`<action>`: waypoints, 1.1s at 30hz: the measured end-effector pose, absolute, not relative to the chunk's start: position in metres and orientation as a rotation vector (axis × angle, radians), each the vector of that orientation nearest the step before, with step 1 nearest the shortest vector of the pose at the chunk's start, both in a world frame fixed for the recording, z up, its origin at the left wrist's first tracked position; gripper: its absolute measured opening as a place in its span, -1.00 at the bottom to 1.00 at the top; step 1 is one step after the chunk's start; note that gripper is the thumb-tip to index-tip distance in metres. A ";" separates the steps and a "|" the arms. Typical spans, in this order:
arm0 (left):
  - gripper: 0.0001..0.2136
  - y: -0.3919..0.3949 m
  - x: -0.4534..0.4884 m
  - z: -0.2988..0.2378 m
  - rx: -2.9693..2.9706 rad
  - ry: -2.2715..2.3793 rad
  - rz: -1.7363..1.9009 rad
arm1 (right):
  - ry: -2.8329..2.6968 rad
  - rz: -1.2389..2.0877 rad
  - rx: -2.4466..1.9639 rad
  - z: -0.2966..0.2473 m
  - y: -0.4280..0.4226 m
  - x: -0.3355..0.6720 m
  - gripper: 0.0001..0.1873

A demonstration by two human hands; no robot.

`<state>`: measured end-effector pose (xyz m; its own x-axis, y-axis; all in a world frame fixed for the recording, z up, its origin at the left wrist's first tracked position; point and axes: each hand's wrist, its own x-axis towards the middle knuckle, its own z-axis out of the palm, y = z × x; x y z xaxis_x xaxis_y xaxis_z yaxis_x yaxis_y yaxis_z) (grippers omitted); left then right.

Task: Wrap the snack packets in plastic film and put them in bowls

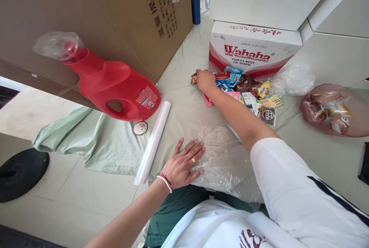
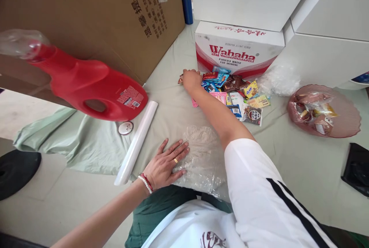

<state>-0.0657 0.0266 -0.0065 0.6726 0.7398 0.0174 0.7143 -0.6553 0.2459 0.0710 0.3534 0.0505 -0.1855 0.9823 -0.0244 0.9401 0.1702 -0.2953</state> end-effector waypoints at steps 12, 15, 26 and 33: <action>-0.07 0.028 -0.058 -0.002 2.499 1.207 0.213 | -2.550 1.081 -1.231 0.075 0.105 0.229 -0.37; -0.03 0.028 -0.059 -0.004 2.514 1.220 0.213 | -2.605 0.914 -1.440 0.054 0.063 0.240 -0.38; -0.08 0.017 -0.052 -0.005 2.563 1.272 0.147 | -2.311 0.586 -1.755 0.065 0.048 0.252 -0.60; -0.06 0.014 -0.050 -0.006 2.528 1.312 0.149 | -2.562 0.526 -1.769 0.056 0.049 0.213 -0.32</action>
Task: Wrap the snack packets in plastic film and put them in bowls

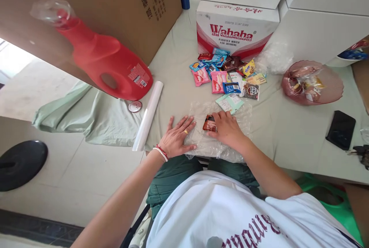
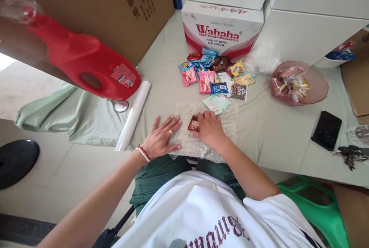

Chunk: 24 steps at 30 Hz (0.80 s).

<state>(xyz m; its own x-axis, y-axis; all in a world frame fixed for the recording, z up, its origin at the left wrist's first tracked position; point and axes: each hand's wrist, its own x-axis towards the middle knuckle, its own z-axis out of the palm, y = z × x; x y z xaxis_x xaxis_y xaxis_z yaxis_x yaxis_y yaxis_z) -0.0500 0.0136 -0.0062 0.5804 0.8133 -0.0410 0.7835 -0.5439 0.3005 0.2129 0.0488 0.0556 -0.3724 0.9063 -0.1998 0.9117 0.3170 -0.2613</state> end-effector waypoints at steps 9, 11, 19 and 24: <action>-0.20 0.014 -0.051 -0.004 2.498 1.307 0.155 | 2.521 -0.437 1.717 0.052 0.032 0.229 -0.57; -0.16 0.014 -0.050 -0.004 2.500 1.311 0.139 | 2.508 -0.473 1.748 0.057 0.031 0.232 -0.57; -0.24 0.014 -0.050 -0.004 2.474 1.329 0.162 | 2.543 -0.581 1.635 0.051 0.040 0.217 -0.48; -0.45 0.015 -0.051 -0.008 2.328 1.441 0.311 | 2.775 -0.745 1.619 0.048 0.036 0.250 -0.17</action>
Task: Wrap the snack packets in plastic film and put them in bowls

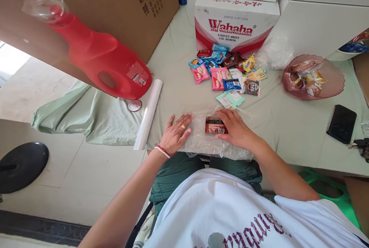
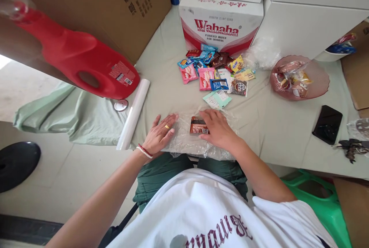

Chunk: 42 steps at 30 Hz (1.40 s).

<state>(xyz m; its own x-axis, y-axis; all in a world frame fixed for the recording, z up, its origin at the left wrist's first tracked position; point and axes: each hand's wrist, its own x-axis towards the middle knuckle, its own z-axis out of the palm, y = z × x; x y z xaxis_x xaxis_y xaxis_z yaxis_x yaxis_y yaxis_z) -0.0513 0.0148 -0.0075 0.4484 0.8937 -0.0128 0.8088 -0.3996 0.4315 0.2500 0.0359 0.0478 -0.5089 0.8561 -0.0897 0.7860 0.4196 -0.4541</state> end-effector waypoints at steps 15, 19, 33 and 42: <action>-0.39 0.012 -0.056 0.015 2.558 1.176 0.281 | -2.465 0.486 -1.105 0.004 -0.066 0.325 -0.75; -0.32 0.007 -0.060 0.017 2.450 1.015 0.116 | -2.242 0.736 -1.092 0.022 -0.044 0.328 -0.78; -0.77 0.037 -0.017 -0.018 1.944 1.879 0.902 | -2.001 1.114 -1.760 0.037 0.044 0.348 -0.60; -0.52 0.039 0.007 -0.010 1.745 2.117 0.837 | -2.551 0.442 -1.493 0.053 0.133 0.271 -0.42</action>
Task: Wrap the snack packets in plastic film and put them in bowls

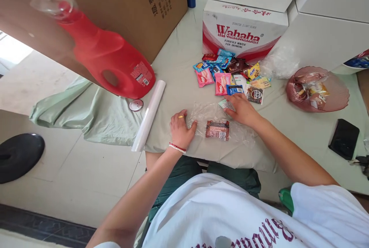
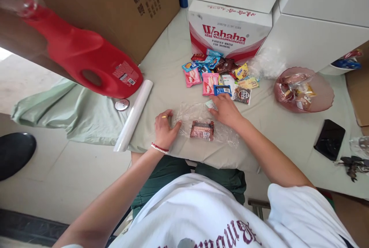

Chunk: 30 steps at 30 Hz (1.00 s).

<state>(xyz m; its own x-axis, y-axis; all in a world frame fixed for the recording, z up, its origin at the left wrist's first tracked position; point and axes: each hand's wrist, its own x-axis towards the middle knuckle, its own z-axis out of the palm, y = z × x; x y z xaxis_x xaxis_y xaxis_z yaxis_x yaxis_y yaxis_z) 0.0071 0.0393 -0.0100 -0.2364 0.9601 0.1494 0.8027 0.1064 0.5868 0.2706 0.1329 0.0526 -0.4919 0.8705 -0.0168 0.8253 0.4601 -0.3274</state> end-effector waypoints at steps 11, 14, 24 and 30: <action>-0.55 0.055 0.021 -0.005 1.752 2.192 0.493 | -2.721 0.641 -1.450 0.073 0.120 0.236 -0.73; -0.76 0.056 0.019 -0.004 1.774 2.169 0.468 | -2.896 0.427 -1.261 0.078 0.074 0.233 -0.70; -0.88 0.046 0.000 0.023 1.514 1.808 0.746 | -2.846 0.328 -1.345 0.053 0.014 0.232 -0.51; -0.74 0.025 0.067 0.042 1.681 1.601 0.791 | -2.567 0.582 -1.279 0.032 0.011 0.238 -0.61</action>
